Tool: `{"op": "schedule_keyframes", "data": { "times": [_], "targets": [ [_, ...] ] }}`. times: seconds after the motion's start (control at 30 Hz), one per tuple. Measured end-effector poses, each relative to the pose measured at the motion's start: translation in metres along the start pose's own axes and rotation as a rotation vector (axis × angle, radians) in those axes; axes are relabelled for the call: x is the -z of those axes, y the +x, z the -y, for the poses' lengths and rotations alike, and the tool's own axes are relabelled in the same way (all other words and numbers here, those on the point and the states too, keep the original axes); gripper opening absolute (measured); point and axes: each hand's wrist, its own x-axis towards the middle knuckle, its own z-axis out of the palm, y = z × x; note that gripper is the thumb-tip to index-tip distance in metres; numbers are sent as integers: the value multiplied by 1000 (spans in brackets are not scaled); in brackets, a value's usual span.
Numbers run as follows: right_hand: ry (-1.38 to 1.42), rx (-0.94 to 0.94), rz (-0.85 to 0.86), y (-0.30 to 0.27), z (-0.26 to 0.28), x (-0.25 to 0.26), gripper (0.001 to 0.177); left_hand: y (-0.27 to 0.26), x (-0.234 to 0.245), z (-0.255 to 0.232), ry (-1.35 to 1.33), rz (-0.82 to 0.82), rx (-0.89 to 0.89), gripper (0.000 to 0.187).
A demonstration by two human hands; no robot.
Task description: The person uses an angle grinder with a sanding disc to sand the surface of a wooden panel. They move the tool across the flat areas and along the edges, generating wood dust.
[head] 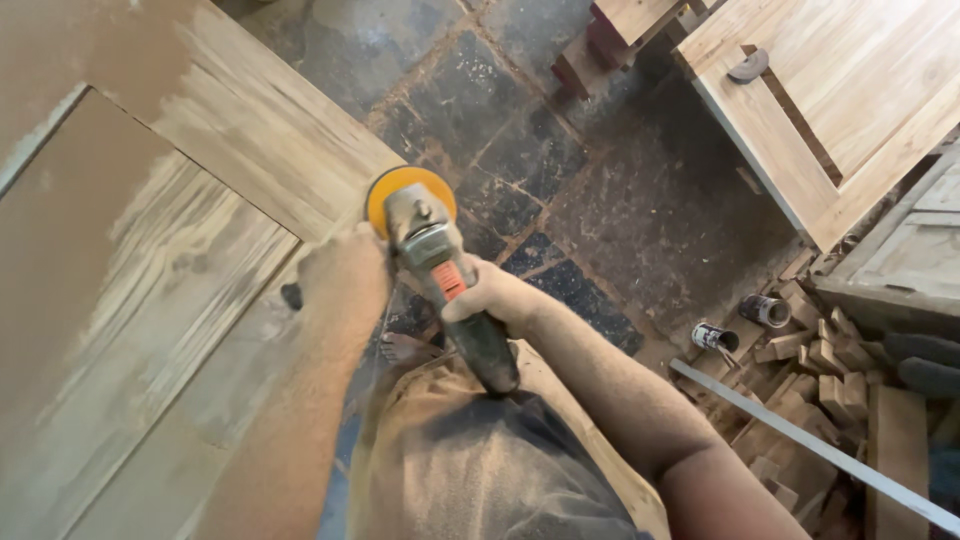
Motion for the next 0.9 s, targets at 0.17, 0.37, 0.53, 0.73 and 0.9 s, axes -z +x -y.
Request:
{"op": "schedule_keyframes", "data": {
  "times": [0.17, 0.37, 0.53, 0.73, 0.9],
  "targets": [
    [12, 8, -1, -3, 11, 8, 70, 16, 0, -14, 88, 51, 39, 22],
    [-8, -2, -14, 5, 6, -3, 65, 12, -3, 2, 104, 71, 77, 22],
    [-25, -40, 30, 9, 8, -8, 66, 7, -6, 10, 85, 85, 121, 26],
    [-124, -60, 49, 9, 5, -17, 70, -12, -3, 18, 28, 108, 184, 29],
    [-158, -122, 43, 11, -4, -26, 73, -29, 0, 24, 13, 87, 220, 31]
  ]
}}
